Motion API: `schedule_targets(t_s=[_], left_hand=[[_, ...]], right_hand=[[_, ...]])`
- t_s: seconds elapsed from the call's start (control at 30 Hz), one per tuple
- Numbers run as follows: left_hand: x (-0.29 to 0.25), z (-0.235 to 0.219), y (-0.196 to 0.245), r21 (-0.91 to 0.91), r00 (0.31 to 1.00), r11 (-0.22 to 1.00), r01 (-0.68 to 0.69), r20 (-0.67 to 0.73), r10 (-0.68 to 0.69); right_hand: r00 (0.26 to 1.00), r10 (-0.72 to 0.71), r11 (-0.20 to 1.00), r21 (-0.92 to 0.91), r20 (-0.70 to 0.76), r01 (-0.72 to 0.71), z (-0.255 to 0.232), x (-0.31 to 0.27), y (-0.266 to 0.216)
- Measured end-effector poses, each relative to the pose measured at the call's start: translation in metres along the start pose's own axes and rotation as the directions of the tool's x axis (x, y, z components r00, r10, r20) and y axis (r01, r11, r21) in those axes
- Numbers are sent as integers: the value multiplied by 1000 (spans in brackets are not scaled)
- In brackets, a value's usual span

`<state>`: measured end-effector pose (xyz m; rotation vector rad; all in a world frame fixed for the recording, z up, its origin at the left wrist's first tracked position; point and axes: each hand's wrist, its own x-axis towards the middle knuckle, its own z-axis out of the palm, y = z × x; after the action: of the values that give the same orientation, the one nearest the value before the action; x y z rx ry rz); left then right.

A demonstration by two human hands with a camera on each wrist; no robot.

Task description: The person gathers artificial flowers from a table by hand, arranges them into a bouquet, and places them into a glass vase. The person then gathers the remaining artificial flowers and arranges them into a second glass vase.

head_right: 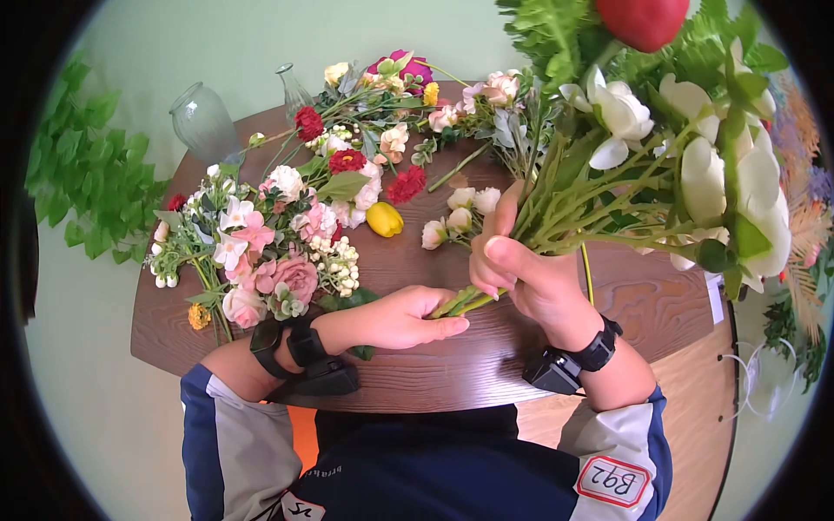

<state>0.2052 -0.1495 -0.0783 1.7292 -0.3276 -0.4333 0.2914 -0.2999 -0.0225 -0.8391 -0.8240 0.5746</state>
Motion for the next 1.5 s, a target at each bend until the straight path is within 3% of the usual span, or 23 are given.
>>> schedule_targets(t_s=[0.07,0.13,0.43,0.53,0.77,0.87,0.93,1.03,1.07,1.13,1.17,1.23,1.3,1.5], left_hand=[[-1,-1,1,-11,999,999,46,4,-46],[0,-2,0,-203,987,966,162,40,-157],[5,-1,-16,-500,999,865,45,6,-48],[5,-2,-17,-544,999,838,45,9,-48],[8,-1,-23,-520,1000,854,2,24,12],[7,0,-14,-520,997,853,55,-22,-78],[5,-1,-7,-308,984,937,167,-12,-179],[3,-1,3,-187,980,964,189,-28,-198],[5,-1,-3,-185,980,965,187,-28,-196],[8,0,-21,29,992,995,97,-79,-94],[7,0,-16,31,993,995,96,-77,-94],[1,0,-3,-153,985,978,142,-70,-155],[-1,-2,-5,-166,984,972,166,-41,-175],[0,-3,-7,-285,985,943,172,58,-162]], right_hand=[[1000,11,1000,-5,-2,-11,0,1,1],[1000,19,1000,-15,-3,-19,0,1,2],[1000,20,1000,17,16,-21,-6,4,9],[998,68,994,-91,12,-66,-5,2,21],[990,138,990,-22,9,-138,-2,1,21],[992,127,991,-32,-1,-127,-2,2,21],[992,129,991,-22,1,-129,-3,2,23],[993,115,993,-26,26,-114,-4,2,24],[994,95,995,-42,49,-93,-4,2,24],[993,85,996,-23,76,-84,-4,2,25],[992,78,997,-4,102,-78,-3,2,25],[991,116,990,-91,61,-110,-1,3,24],[986,89,992,-107,139,-74,-5,6,25],[978,154,987,-68,143,-145,-6,6,21]])
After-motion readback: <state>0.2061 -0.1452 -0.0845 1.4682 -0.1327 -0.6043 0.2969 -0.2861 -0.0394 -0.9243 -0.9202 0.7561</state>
